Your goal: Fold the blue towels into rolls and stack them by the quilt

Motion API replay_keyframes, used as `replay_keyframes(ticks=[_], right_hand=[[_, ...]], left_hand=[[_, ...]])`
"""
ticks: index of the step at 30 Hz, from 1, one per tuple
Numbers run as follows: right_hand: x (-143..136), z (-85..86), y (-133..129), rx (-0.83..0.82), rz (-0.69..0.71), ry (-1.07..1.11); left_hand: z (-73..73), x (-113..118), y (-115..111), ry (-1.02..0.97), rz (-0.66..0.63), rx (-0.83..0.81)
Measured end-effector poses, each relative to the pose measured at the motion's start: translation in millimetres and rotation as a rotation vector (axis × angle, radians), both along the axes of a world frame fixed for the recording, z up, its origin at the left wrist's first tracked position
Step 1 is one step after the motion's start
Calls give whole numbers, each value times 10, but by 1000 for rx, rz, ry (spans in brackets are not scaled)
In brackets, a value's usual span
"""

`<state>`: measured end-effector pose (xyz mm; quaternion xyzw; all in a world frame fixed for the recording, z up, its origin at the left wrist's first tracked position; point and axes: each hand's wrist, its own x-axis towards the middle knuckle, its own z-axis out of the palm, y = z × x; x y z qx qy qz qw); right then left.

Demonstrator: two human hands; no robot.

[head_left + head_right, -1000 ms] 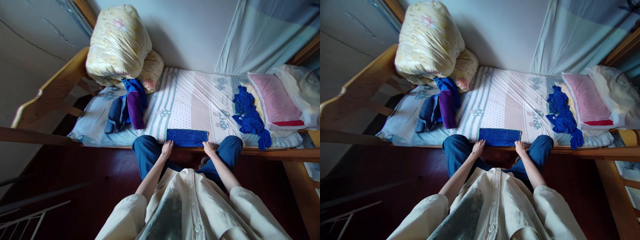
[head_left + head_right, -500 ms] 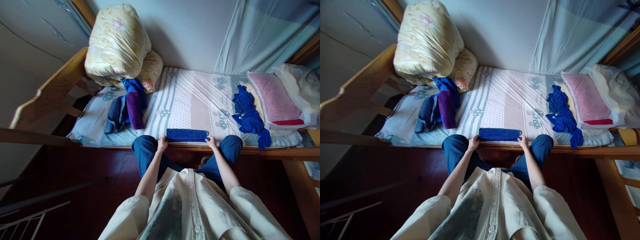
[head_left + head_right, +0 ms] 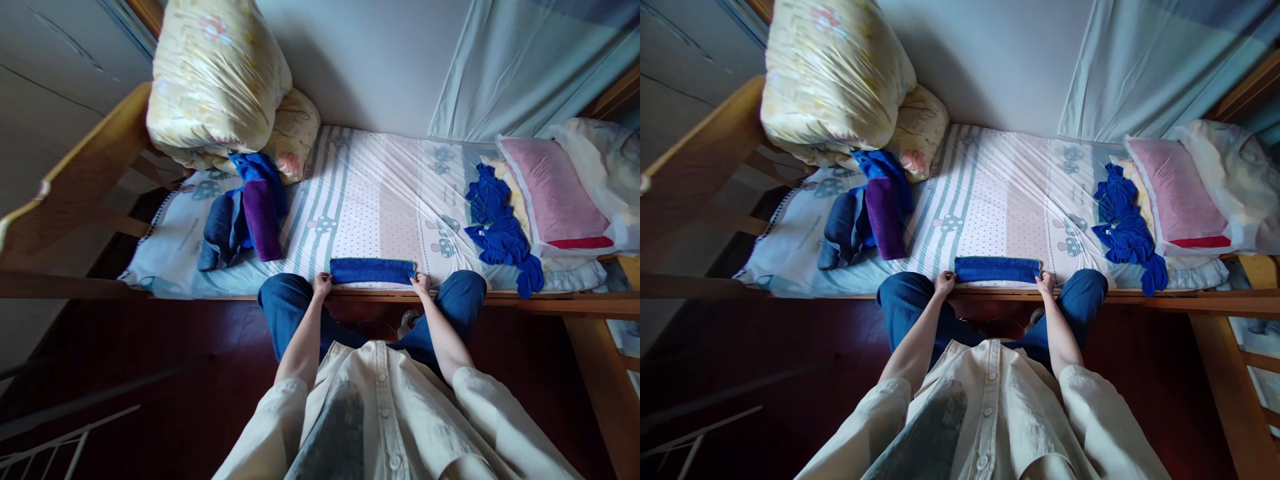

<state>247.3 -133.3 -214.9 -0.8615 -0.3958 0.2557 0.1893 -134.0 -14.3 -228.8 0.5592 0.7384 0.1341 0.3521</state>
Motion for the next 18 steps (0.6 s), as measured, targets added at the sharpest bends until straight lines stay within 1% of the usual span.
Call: replay_keyframes(ticks=[4, 10, 14, 18], right_hand=[[3, -79, 34, -37, -33, 2], [15, -173, 52, -69, -69, -6], [11, -187, 61, -68, -77, -14], [2, -156, 64, -49, -65, -22]], left_hand=[[-38, -2, 34, -11, 19, -33], [-86, -7, 39, -16, 19, -11], [-88, 4, 25, -5, 13, -3], [-54, 20, -12, 8, -5, 10]])
